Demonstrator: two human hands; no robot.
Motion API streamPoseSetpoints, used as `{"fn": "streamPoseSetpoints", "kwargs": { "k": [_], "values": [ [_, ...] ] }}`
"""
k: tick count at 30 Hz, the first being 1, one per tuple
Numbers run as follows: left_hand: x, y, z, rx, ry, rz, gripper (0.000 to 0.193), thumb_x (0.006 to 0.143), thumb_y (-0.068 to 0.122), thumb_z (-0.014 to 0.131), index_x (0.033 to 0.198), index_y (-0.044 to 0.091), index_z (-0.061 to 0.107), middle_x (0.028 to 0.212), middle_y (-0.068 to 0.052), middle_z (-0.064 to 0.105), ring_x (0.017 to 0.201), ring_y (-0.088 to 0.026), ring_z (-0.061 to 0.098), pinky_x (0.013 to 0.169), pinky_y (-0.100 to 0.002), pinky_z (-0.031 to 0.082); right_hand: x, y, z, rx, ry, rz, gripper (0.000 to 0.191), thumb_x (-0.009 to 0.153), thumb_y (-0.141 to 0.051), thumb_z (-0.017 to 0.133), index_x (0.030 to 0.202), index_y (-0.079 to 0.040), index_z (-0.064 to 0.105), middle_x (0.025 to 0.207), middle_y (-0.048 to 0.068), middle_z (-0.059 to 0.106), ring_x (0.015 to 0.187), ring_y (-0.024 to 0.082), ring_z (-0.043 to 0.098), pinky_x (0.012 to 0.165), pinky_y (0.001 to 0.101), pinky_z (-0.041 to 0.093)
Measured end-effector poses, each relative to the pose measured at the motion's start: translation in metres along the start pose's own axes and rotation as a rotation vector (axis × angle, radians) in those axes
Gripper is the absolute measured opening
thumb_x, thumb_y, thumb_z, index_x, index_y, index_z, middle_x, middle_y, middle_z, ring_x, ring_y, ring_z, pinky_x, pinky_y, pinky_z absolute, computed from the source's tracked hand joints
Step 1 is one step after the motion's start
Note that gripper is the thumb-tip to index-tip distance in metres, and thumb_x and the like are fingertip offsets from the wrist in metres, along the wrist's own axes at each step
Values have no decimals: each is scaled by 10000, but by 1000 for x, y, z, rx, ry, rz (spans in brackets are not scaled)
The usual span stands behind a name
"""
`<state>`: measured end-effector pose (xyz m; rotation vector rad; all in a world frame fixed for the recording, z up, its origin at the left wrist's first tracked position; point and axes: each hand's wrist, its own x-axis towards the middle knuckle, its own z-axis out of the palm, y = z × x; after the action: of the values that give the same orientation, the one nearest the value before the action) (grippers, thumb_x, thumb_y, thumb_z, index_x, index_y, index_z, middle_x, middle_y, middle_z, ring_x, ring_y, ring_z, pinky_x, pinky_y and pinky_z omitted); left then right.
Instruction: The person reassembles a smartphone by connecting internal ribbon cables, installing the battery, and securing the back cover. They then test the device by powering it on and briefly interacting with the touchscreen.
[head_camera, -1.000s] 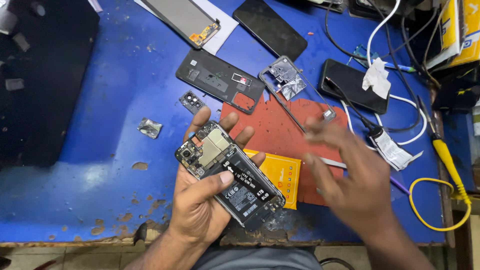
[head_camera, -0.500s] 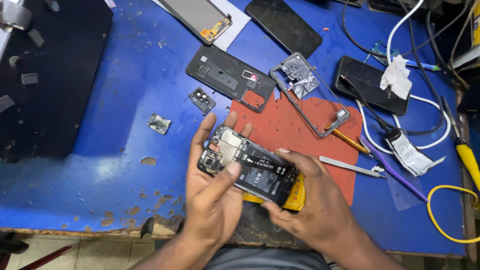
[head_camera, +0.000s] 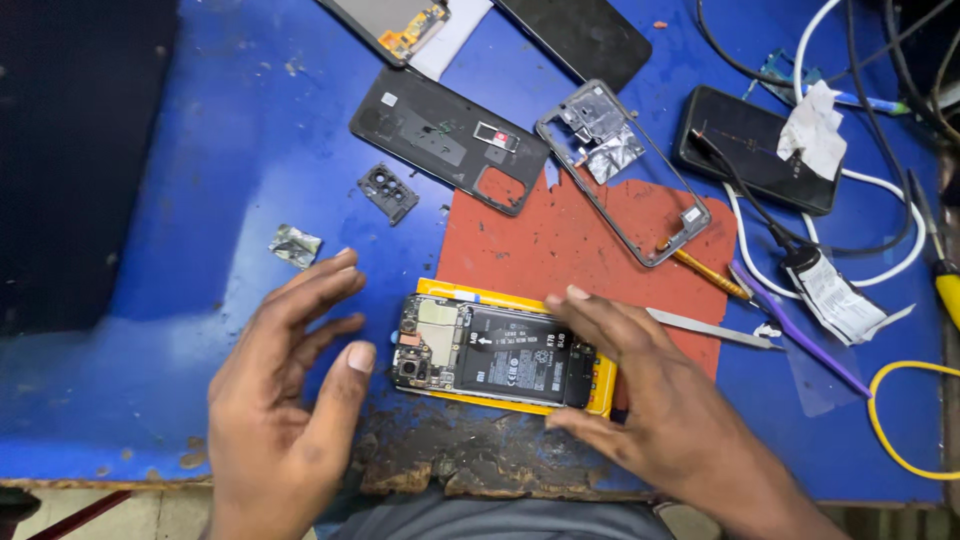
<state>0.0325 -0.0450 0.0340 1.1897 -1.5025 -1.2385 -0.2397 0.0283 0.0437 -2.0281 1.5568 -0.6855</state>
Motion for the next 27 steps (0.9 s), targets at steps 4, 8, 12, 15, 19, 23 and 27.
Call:
{"fn": "streamPoseSetpoints", "kwargs": {
  "k": [4,8,12,15,19,23,27],
  "values": [
    [-3,3,11,277,-86,272,350,902,8,689,1249,2,644,1341,-144,675,1280,-247,682,1075,-369,561,-19,3,-21,-70,292,229,544,819,-103,816,1303,-38,576,1258,77,729,1142,252,736,968,328,571],
    [2,3,29,398,-352,512,385,847,96,761,1206,9,650,1305,-153,651,1278,-324,625,1145,-498,456,-36,13,-38,-265,447,391,154,951,-35,775,1098,-39,731,1031,57,753,920,172,748,800,250,570],
    [9,1,50,458,-513,576,459,816,187,764,1211,-13,642,1314,-174,622,1274,-347,569,1128,-553,368,-44,18,-49,-463,316,396,131,889,-40,775,1017,-42,748,1009,74,749,944,211,723,819,312,558],
    [12,-1,59,515,-551,578,506,826,222,758,1246,-31,632,1313,-181,608,1261,-346,550,1128,-557,345,-46,21,-51,-506,284,362,173,860,-52,768,1032,-52,753,1023,77,743,947,246,711,846,347,556],
    [13,-4,66,561,-565,565,532,806,235,757,1254,-22,631,1288,-169,616,1231,-338,559,1122,-558,346,-50,27,-53,-542,270,314,220,832,-52,762,1052,-57,748,1068,87,737,1007,273,701,879,375,553],
    [15,-6,70,607,-577,549,554,775,258,762,1253,6,637,1259,-150,628,1206,-322,567,1115,-565,337,-52,32,-54,-514,259,344,229,824,-51,761,1053,-65,747,1068,83,740,1003,268,699,877,379,555],
    [14,-7,72,609,-553,548,575,780,273,767,1267,4,624,1250,-136,632,1202,-315,567,1117,-579,321,-52,34,-56,-483,216,363,264,796,-60,771,1059,-65,752,1035,82,743,955,268,699,822,376,555]
  ]
}}
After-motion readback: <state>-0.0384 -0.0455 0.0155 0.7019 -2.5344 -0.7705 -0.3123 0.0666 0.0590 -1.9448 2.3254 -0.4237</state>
